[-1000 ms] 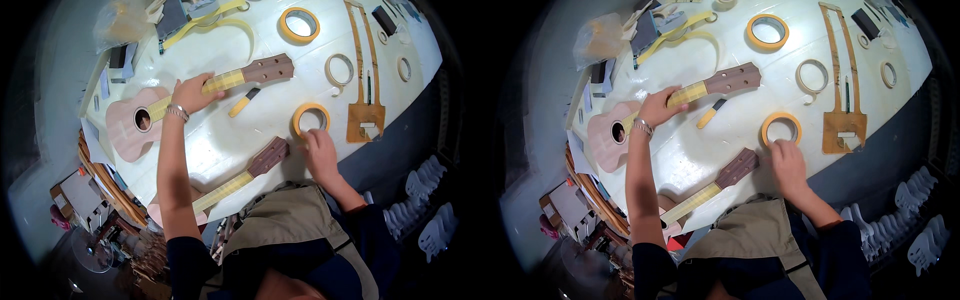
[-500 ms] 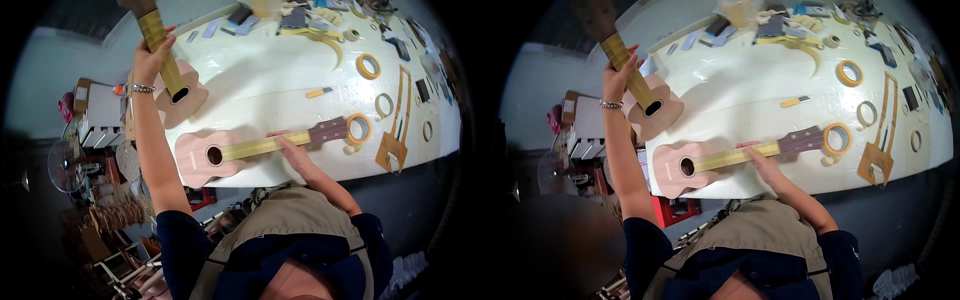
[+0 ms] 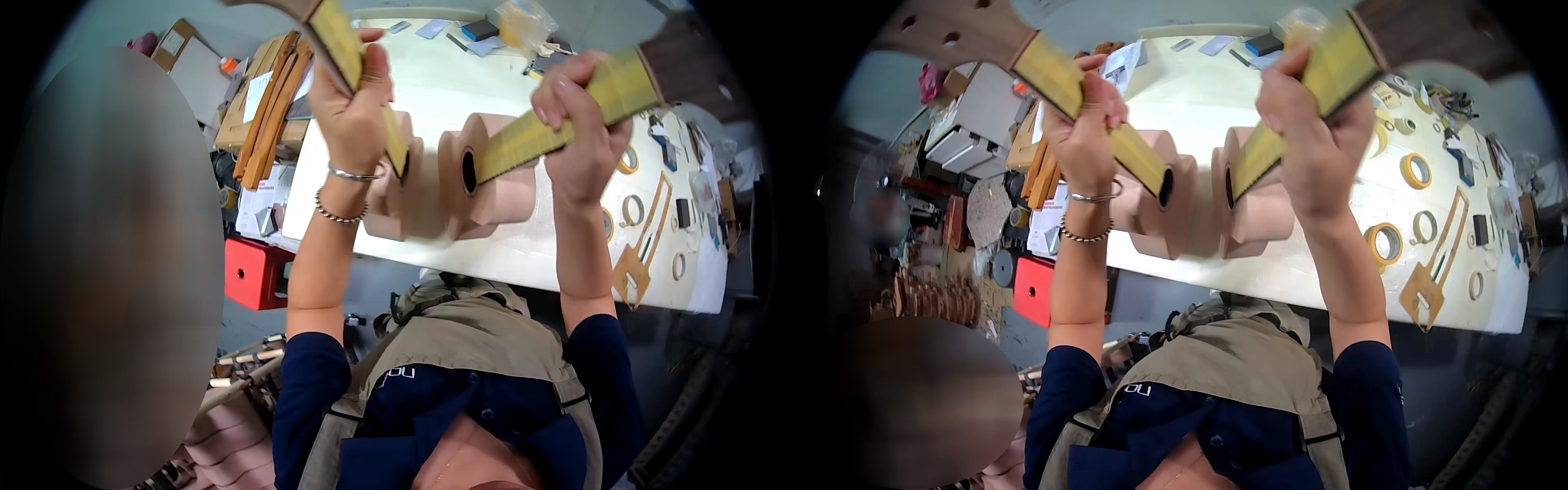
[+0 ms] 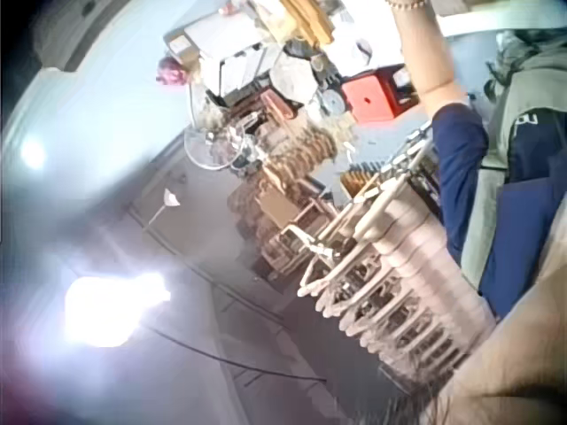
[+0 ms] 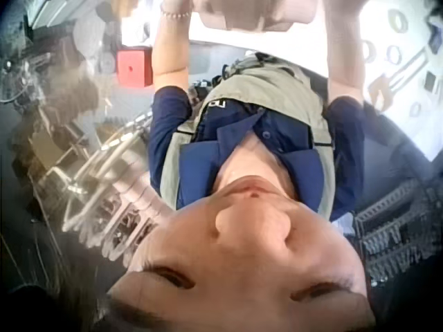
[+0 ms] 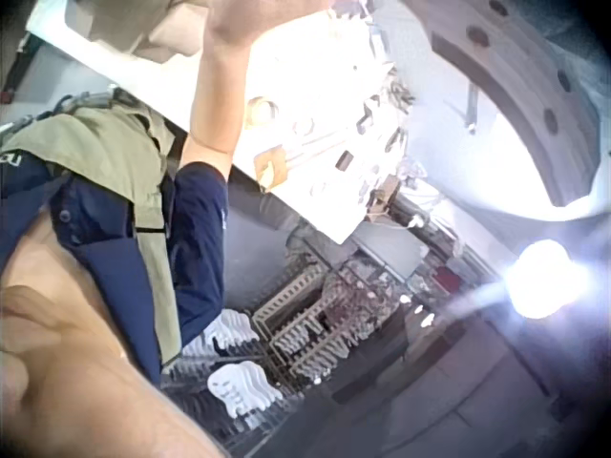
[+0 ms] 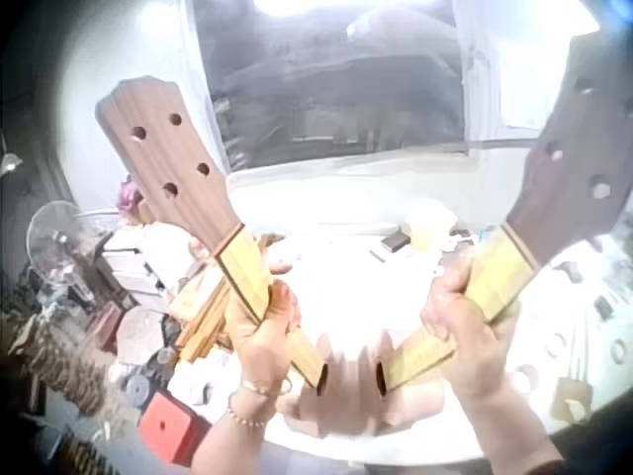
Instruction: The person applies masking tape to the fretboards of two acoustic guitars. They use a utility knife to cut the tape and a pencil to mark a wooden template. The person also retrieves a newspaper from a cabinet and uses it to cover the soundholes of the guitars.
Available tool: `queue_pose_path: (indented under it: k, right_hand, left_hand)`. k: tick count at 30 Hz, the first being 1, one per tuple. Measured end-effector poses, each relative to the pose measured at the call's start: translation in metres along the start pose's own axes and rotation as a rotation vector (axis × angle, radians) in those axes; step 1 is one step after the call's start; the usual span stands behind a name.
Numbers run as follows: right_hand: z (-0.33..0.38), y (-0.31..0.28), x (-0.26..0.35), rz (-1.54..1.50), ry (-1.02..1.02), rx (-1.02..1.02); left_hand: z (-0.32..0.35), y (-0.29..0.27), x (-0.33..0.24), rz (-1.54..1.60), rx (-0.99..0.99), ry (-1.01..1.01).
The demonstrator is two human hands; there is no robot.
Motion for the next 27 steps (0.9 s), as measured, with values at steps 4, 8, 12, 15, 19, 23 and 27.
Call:
queue_pose_path:
  k: [4, 8, 12, 15, 19, 23, 27]
  right_hand:
    - [-0.01, 0.026, -0.019, -0.006, 0.075, 0.008]
    - [-0.012, 0.051, -0.06, -0.13, 0.136, 0.143]
    - [0.014, 0.064, -0.103, -0.159, 0.265, 0.422]
    - [0.038, 0.042, -0.151, -0.177, 0.427, 0.609]
    - [0.064, 0.06, -0.136, -0.175, 0.396, 0.825]
    - [0.118, 0.113, -0.077, -0.337, 0.466, 1.145]
    - [0.204, 0.154, -0.026, -0.501, 0.597, 1.46]
  left_hand:
    - [0.016, 0.013, 0.004, 0.004, -0.028, 0.05]
    - [0.013, 0.019, 0.007, 0.076, -0.065, 0.044]
    - [0.008, 0.014, 0.01, 0.271, 0.124, -0.187]
    - [-0.003, 0.014, 0.022, -0.171, 0.202, -0.089]
    - [0.059, -0.006, -0.04, -0.423, -0.039, -0.085]
    - [0.129, -0.03, -0.116, -0.536, -0.36, -0.038]
    - [0.213, -0.043, -0.199, -0.657, -0.491, -0.118]
Point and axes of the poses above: each hand's wrist, its own z-axis away from the middle knuckle, its own y-axis out of the palm, x = y × z, the point moved 5 cm from there along -z, towards the middle knuckle, and after that the axes turned 3 degrees about -z, right-handed, at the moved point
